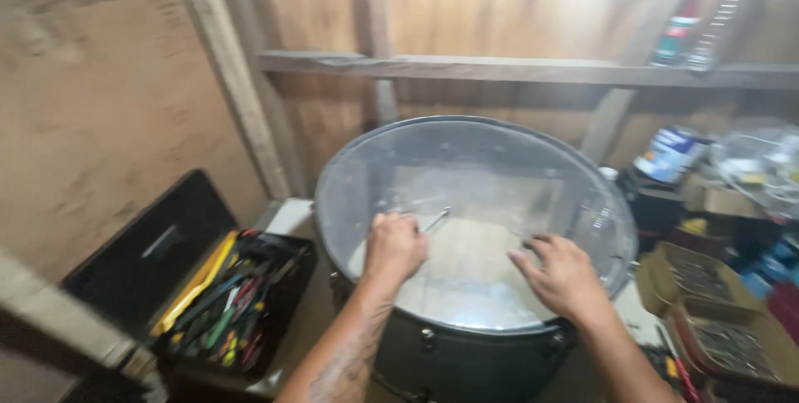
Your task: Repairing a drum by adjusting the tension rods with a wrench
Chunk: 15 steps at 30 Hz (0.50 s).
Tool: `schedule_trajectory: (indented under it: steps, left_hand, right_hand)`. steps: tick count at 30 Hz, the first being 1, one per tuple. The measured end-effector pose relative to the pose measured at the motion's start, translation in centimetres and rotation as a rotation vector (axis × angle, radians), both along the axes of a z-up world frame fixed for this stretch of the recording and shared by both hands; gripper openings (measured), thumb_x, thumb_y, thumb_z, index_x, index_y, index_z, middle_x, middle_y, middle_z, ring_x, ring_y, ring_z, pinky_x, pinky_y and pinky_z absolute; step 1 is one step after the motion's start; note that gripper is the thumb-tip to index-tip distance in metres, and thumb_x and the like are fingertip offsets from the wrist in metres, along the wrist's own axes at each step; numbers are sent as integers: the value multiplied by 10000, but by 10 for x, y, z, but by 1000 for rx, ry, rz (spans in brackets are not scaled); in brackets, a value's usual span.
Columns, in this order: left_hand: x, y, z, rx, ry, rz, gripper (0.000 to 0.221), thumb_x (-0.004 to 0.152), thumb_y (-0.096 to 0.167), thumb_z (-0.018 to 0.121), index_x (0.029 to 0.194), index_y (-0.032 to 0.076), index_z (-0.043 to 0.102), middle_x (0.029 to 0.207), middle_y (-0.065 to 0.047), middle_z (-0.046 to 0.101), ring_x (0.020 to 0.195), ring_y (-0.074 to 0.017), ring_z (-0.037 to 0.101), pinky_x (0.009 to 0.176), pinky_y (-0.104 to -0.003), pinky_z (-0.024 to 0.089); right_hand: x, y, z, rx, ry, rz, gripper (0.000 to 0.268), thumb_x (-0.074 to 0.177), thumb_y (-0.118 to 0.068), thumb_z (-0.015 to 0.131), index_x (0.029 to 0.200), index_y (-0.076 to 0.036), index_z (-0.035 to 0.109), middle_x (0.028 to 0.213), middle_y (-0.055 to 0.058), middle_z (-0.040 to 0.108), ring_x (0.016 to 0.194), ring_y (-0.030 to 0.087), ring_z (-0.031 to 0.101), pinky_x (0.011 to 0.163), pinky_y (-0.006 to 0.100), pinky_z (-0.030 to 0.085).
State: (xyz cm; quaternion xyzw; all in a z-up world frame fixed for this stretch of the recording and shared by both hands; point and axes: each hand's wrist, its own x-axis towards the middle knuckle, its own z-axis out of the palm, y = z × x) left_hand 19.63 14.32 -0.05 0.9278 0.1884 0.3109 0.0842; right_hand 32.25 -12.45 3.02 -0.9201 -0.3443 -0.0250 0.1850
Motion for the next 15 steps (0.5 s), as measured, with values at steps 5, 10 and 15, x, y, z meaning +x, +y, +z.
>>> schedule_trajectory:
  steps: [5,10,15]
  left_hand:
    - [-16,-13,30,60,-274,-92,137,753,220,668,719,88,653,705,-133,566,772,-384,635,737,-474,522]
    - [-14,-14,25,100,-370,-108,128,754,220,683,712,112,630,701,-98,534,751,-362,621,708,-450,521]
    - [-11,-13,23,121,-386,-65,137,768,243,691,726,119,650,710,-82,546,750,-340,627,705,-437,516]
  right_hand:
    - [-21,-7,22,-8,-72,5,523,998,-563,481,1262,-188,733,1337,127,693,1293,346,642,1095,488,490]
    - [-23,-5,24,-21,-39,-6,543,1003,-581,466,1293,-198,718,1367,114,676,1312,342,626,1090,499,487]
    - [-20,-5,21,-28,-38,-16,570,1005,-625,446,1285,-210,720,1369,97,673,1313,334,624,1073,494,496]
